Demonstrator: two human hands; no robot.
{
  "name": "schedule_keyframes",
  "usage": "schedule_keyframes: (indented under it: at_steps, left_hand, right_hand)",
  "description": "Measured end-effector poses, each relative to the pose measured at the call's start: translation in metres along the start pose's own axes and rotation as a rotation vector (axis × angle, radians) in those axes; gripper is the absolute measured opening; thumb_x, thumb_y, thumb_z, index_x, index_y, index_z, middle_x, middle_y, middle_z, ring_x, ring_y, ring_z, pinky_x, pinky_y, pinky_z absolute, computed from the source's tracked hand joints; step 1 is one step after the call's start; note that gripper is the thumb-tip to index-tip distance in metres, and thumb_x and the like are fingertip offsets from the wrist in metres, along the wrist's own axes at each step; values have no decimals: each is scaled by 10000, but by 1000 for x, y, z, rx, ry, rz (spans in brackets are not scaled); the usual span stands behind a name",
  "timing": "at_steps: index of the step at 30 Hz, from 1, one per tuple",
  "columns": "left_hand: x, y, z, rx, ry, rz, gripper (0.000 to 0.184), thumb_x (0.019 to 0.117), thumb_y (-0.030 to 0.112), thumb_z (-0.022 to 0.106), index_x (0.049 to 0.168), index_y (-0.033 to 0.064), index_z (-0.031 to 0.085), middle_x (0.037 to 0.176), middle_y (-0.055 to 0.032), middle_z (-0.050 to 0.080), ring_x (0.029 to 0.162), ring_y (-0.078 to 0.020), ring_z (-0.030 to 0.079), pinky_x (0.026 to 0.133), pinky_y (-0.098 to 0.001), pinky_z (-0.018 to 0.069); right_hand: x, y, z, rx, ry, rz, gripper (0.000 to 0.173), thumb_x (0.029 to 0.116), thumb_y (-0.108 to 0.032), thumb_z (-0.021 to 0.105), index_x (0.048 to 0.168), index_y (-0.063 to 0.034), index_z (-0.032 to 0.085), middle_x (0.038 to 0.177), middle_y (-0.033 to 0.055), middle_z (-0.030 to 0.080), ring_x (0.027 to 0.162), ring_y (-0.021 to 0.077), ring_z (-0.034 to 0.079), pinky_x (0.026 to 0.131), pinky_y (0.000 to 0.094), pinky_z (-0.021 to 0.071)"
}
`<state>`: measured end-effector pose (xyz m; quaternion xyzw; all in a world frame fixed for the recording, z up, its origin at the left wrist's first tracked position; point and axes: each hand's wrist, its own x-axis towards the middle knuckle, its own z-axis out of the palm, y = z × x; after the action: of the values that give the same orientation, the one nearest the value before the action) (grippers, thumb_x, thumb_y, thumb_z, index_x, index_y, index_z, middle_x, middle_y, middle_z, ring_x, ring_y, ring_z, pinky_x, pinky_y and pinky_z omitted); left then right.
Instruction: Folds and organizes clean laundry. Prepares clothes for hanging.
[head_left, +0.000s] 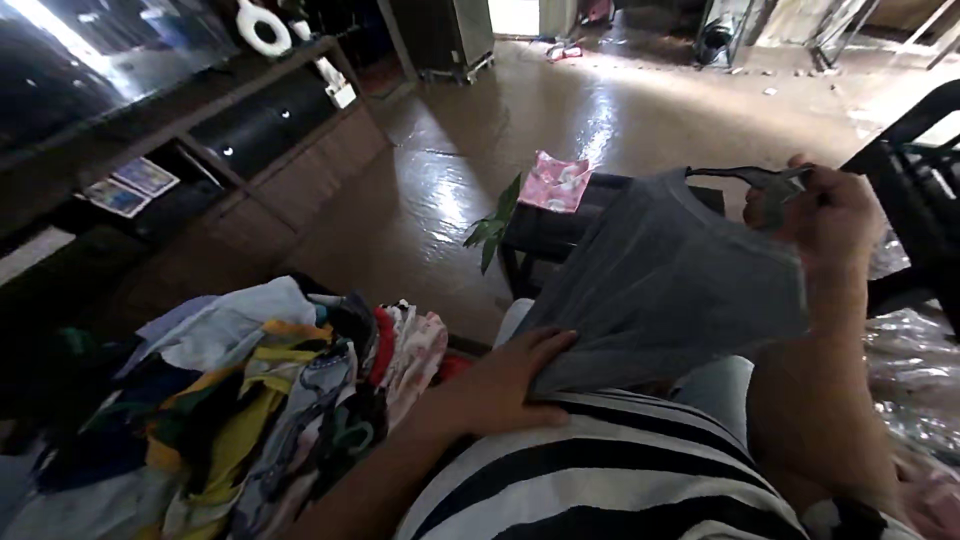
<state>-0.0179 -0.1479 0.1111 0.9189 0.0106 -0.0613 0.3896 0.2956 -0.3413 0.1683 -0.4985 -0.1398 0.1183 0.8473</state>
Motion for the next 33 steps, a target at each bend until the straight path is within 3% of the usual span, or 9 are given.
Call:
schedule_keyframes:
  at_steps: [6,9,12,17,21,24,27,29,33]
  left_hand:
    - [55,22,-12,-193,526,-330,411,1001,32,567,1407,-26,533,1293,-207,636,1192,-218,624,1055,-393,492]
    - [85,53,-62,-463,1015,-238,348,1014,77,587,1358,49,541,1178,-24,630,1015,-23,621,899,-250,547]
    - [114,96,-109,-625,1166,64,256,1030,76,549,1284,93,517,1062,43,658,944,-18,671,833,-244,594]
    - [162,117,-125,-743,853,338,142,1062,112,427,1081,127,566,891,39,679,846,-70,676,775,-303,595]
    - [168,69,-87,-346,438,61,257,1074,160,437,1268,56,569,1044,-7,653,937,-50,631,856,-295,559]
    - [159,16,-51,13,176,-110,314,961,46,660,1258,-40,601,1093,-204,673,985,-273,660,887,-501,545]
    - [146,-16,-25,-125,16,-49,722,855,-42,731,1506,31,425,1365,-163,598,1203,-198,607,1035,-407,506]
    - [145,-30,-14,-387,-44,63,906,824,-28,702,1602,156,276,1501,-82,512,1275,-150,576,1044,-369,516]
    - [143,-38,-8,-499,71,147,634,933,116,628,1516,60,387,1239,-71,676,1056,-105,668,927,-302,558]
  right_hand:
    - [-8,-35,-46,195,134,-136,397,1127,-424,182,1078,-193,501,864,-46,676,740,108,701,730,302,624]
    - [-14,-45,-75,190,23,-236,449,1102,-520,197,1156,-181,485,924,-23,717,882,148,738,867,338,616]
    - [-23,-55,-82,105,-72,-367,486,1101,-499,168,1035,-236,572,874,-71,723,844,99,723,802,296,611]
    - [-33,-66,-93,-45,-36,-631,341,1082,-517,332,1061,-259,554,873,-108,690,803,93,702,747,296,608]
    - [-33,-63,-87,-227,-18,-771,438,912,-654,632,1077,-268,505,856,-164,668,700,55,679,632,288,619]
    - [-36,-50,-69,-486,72,-697,266,979,-397,631,1054,-184,489,779,-186,599,594,-26,600,569,218,577]
    - [-35,-31,-47,-882,65,-539,336,1001,-237,623,1133,68,578,856,50,622,646,67,599,626,302,568]
    - [-27,-8,-38,-1024,-18,-491,343,1004,-260,643,1091,72,631,872,143,666,687,165,637,661,385,565]
    - [-17,20,-30,-1104,-95,-464,333,1002,-291,659,1069,36,659,856,155,678,702,207,645,682,419,546]
